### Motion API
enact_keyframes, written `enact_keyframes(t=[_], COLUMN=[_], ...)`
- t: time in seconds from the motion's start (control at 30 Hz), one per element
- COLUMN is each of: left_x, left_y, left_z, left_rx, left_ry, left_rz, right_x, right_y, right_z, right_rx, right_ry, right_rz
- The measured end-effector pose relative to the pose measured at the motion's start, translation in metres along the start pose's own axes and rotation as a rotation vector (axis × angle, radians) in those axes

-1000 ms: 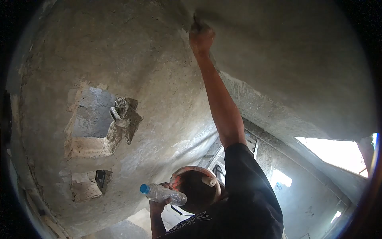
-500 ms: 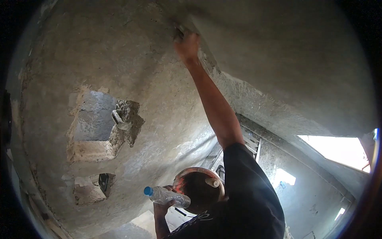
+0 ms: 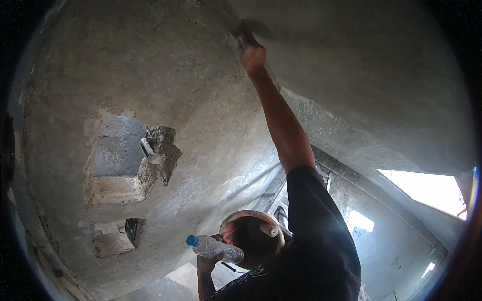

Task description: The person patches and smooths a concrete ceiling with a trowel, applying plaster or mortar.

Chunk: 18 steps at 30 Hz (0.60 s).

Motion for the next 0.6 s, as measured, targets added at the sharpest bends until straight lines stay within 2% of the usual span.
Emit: enact_keyframes(t=[0.07, 0.1, 0.17, 0.2, 0.27, 0.4, 0.47, 0.6], left_x=[0.006, 0.008, 0.006, 0.005, 0.003, 0.003, 0.004, 0.014], left_y=[-0.002, -0.003, -0.002, -0.001, 0.0, 0.001, 0.0, -0.006], left_z=[-0.001, -0.003, -0.004, -0.005, -0.005, -0.001, 0.0, -0.003], left_rx=[0.013, 0.029, 0.045, 0.059, 0.055, 0.015, 0.017, 0.057], left_ry=[-0.019, -0.036, -0.028, -0.022, -0.011, -0.019, -0.022, -0.038], left_rz=[0.023, 0.046, 0.027, 0.009, 0.02, 0.076, 0.09, 0.068], right_x=[-0.019, -0.018, -0.029, -0.029, -0.031, -0.034, -0.038, -0.035], right_y=[0.005, -0.001, -0.003, -0.004, -0.005, 0.022, 0.03, 0.026], right_z=[0.024, 0.026, 0.04, 0.038, 0.035, 0.009, 0.0, -0.016], right_rx=[0.075, 0.07, 0.35, 0.347, 0.199, 0.135, 0.145, 0.229], right_ry=[0.168, 0.169, 0.499, 0.5, 0.666, 0.655, 0.76, 0.633], right_rz=[0.087, 0.086, 0.105, 0.106, 0.07, 0.104, 0.243, 0.28])
Point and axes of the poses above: each hand's wrist, its own z-axis away from the middle knuckle, its own y-axis out of the palm, x = y × z, the point moved 4 cm from there along -z, towards the middle knuckle, and after that the axes turned 12 degrees about z, right-handed, at the moved point
